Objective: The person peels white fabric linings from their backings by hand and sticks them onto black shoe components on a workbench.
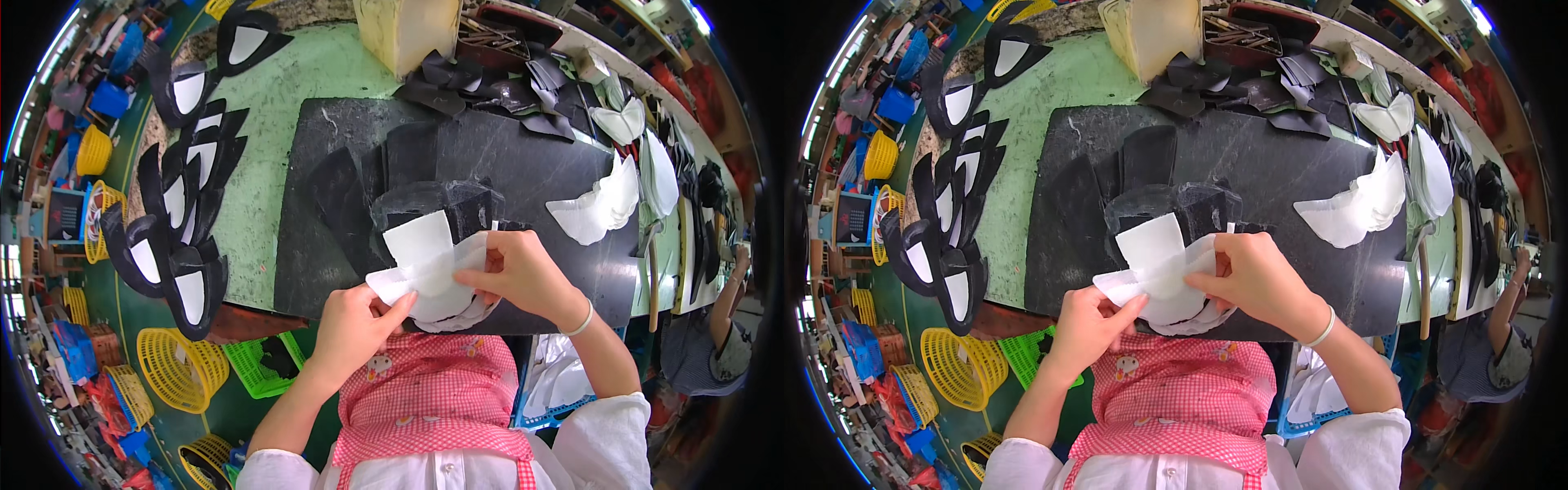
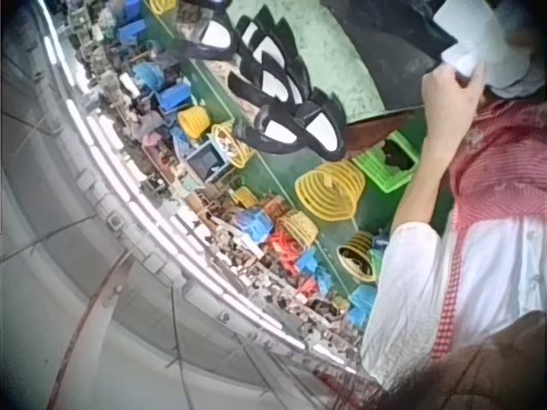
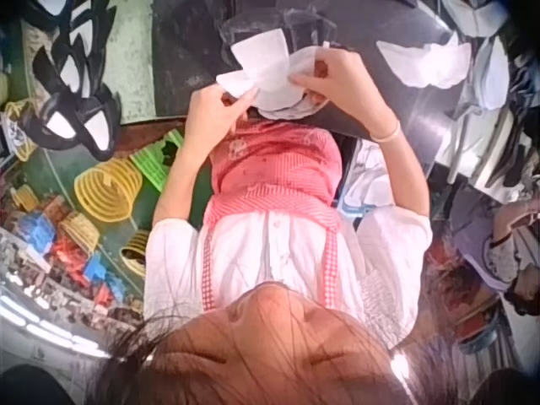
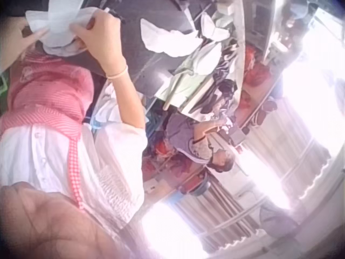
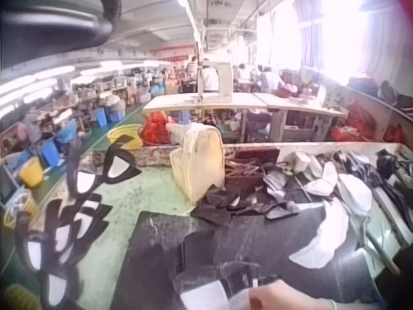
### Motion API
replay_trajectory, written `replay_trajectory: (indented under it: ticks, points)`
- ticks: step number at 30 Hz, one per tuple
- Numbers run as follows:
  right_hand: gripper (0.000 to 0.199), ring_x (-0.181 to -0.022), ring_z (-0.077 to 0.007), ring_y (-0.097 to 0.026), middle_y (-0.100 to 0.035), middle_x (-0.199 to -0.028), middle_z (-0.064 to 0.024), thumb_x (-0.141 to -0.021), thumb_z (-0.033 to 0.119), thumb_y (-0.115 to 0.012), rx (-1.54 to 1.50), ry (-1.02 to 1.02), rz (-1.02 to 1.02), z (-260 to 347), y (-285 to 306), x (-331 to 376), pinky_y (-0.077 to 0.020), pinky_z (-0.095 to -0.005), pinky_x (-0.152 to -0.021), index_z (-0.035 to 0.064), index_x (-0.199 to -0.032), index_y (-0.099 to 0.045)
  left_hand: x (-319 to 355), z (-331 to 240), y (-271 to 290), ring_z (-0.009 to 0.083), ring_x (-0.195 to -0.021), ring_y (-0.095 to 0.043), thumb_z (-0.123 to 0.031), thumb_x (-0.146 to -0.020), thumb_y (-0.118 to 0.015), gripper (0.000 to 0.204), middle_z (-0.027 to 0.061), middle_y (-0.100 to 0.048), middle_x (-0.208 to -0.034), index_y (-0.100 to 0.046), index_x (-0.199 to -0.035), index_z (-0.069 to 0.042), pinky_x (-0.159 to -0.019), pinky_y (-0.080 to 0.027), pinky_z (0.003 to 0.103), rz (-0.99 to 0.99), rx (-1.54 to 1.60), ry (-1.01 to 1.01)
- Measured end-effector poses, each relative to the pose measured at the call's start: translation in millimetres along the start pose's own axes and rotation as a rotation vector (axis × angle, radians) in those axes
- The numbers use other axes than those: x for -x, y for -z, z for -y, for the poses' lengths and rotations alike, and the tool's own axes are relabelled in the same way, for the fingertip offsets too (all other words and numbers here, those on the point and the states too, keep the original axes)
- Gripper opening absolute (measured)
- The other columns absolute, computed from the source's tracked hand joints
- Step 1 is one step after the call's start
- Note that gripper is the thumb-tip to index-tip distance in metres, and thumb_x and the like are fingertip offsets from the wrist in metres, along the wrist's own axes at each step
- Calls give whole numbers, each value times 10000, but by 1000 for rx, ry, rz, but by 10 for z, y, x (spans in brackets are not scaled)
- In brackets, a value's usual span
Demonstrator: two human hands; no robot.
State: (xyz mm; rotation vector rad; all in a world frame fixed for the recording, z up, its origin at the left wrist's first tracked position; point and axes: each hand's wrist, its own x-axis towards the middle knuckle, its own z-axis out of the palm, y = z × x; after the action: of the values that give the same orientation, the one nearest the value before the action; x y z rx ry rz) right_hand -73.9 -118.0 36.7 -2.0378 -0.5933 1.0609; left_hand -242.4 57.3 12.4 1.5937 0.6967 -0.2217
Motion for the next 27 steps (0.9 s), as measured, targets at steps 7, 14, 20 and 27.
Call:
replay_trajectory:
  ticks: [7,14,20,27]
  points:
    - [515,-1017,-290,-660,-682,-1077,-75,-746,358,-807,633,825,-362,-162,-143,346,-524,-419,-847,76,-1126,-604,251,-8,84,274,-981,-666,-287,-794,-748,255,70,-682,-1011,-668,-964,-114,-841,-512,412,-200,-641,-862]
    - [508,-1270,-318,-535,-606,-1332,-112,-733,59,-760,462,503,-349,-412,-14,518,-330,-462,-1134,67,-1221,-620,233,274,289,376,-1433,-337,-339,-869,-672,615,185,-374,-1533,-511,-1421,-123,-1164,-228,555,-64,-792,-707]
    - [363,-1142,-330,-601,-659,-1231,-133,-750,-63,-681,769,276,-1026,-796,528,592,-452,-430,-1008,36,-1099,-664,301,492,1679,391,-1369,-396,-70,-748,-688,610,166,-494,-1400,-532,-1337,-33,-1139,-302,472,-776,-894,-601]
    - [271,-1001,-333,-647,-697,-1116,-110,-755,86,-741,722,418,-804,-929,744,442,-503,-411,-910,64,-1017,-678,-426,959,2854,351,-1201,-586,-97,-955,-545,296,183,-682,-1191,-665,-1223,-55,-1040,-416,411,-883,-611,-382]
